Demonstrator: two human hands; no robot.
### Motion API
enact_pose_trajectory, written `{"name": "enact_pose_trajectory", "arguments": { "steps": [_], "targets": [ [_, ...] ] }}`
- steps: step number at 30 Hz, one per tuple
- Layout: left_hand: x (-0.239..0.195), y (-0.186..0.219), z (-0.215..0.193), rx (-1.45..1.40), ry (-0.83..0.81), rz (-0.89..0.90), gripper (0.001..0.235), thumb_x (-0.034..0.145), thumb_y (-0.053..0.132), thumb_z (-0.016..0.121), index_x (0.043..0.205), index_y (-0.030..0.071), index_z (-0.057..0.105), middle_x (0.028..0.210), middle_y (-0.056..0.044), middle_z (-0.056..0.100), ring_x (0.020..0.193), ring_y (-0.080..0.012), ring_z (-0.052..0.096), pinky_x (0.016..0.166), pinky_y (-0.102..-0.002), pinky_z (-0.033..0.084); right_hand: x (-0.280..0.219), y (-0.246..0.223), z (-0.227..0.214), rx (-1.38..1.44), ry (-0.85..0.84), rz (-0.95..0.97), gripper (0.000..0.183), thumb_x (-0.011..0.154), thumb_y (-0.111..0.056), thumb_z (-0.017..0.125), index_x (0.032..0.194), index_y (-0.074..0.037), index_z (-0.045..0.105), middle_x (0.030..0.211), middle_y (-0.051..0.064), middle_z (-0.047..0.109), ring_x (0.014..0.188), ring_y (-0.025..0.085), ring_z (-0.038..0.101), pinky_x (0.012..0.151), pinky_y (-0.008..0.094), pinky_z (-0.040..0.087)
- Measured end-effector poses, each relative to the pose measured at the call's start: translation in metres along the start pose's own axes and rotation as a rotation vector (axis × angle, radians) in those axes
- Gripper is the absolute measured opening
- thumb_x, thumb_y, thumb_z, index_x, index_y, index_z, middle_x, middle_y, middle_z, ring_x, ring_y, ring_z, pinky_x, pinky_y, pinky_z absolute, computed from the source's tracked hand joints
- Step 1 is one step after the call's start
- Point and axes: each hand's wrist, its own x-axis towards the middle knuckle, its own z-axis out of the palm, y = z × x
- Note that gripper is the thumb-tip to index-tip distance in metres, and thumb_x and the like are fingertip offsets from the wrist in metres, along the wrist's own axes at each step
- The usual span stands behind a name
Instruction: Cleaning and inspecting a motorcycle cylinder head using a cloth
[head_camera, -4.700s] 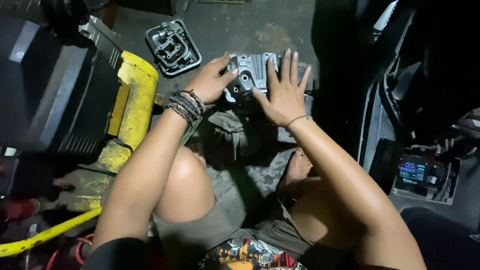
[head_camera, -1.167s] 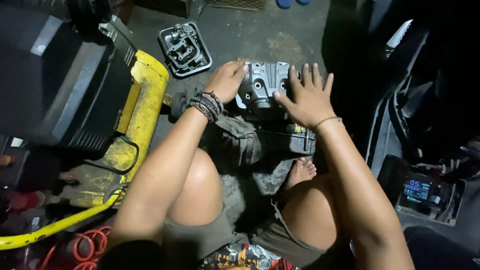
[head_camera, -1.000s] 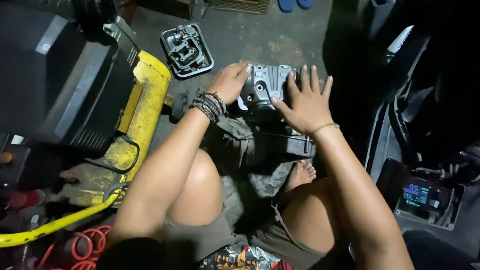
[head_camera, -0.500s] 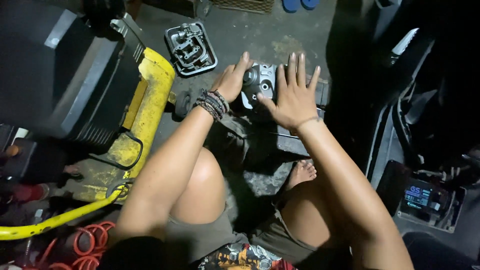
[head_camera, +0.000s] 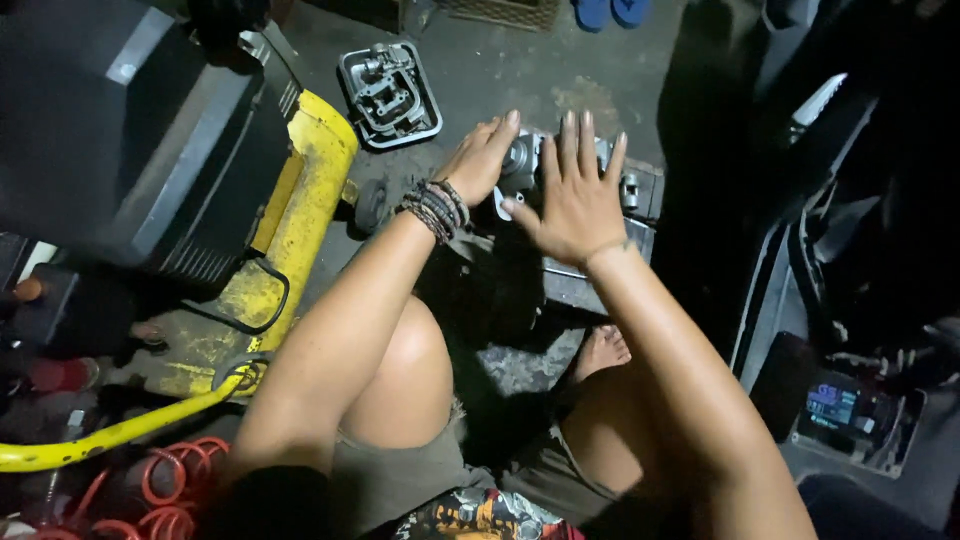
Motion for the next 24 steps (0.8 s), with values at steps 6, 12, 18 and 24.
{"name": "enact_pose_trajectory", "arguments": {
  "steps": [6,12,18,24],
  "targets": [
    [-0.013,0.004,-0.004,0.015,-0.018,0.007,0.089,0.105,0.067,0.027,0.156,-0.005,0.035,0.163,-0.029,0.030,0.155,-0.0434,0.016,0.130,-0.053,0.006,-0.002,-0.010,0.000,-0.029,-0.007,0.008,0.108,0.094,-0.085,0.022,0.161,0.000,0.032,0.170,0.026,0.020,0.159,0.039,0.002,0.120,0.070,-0.006],
    [-0.021,0.012,-0.009,0.067,-0.047,-0.025,0.084,0.106,0.064,0.022,0.156,-0.001,0.039,0.164,-0.024,0.032,0.156,-0.0403,0.017,0.130,-0.051,0.008,0.023,0.003,0.008,0.028,0.026,-0.016,0.108,0.096,-0.085,0.021,0.159,0.002,0.035,0.170,0.025,0.021,0.159,0.040,0.001,0.119,0.071,-0.009],
    [-0.021,0.012,-0.008,0.042,-0.043,-0.054,0.089,0.104,0.068,0.024,0.160,-0.001,0.032,0.166,-0.025,0.027,0.157,-0.0389,0.015,0.130,-0.052,0.007,0.001,-0.006,-0.005,-0.086,0.009,-0.050,0.108,0.094,-0.085,0.024,0.160,0.000,0.033,0.170,0.024,0.022,0.160,0.039,0.002,0.120,0.070,-0.008],
    [0.000,-0.020,-0.004,0.110,0.089,0.051,0.083,0.093,0.066,0.023,0.135,0.006,0.062,0.143,-0.008,0.064,0.128,-0.0258,0.062,0.108,-0.036,0.043,0.029,0.007,0.035,0.117,0.297,-0.104,0.098,0.099,-0.074,0.036,0.153,0.008,0.044,0.164,0.037,0.021,0.153,0.048,-0.001,0.112,0.076,-0.006]
  ]
}}
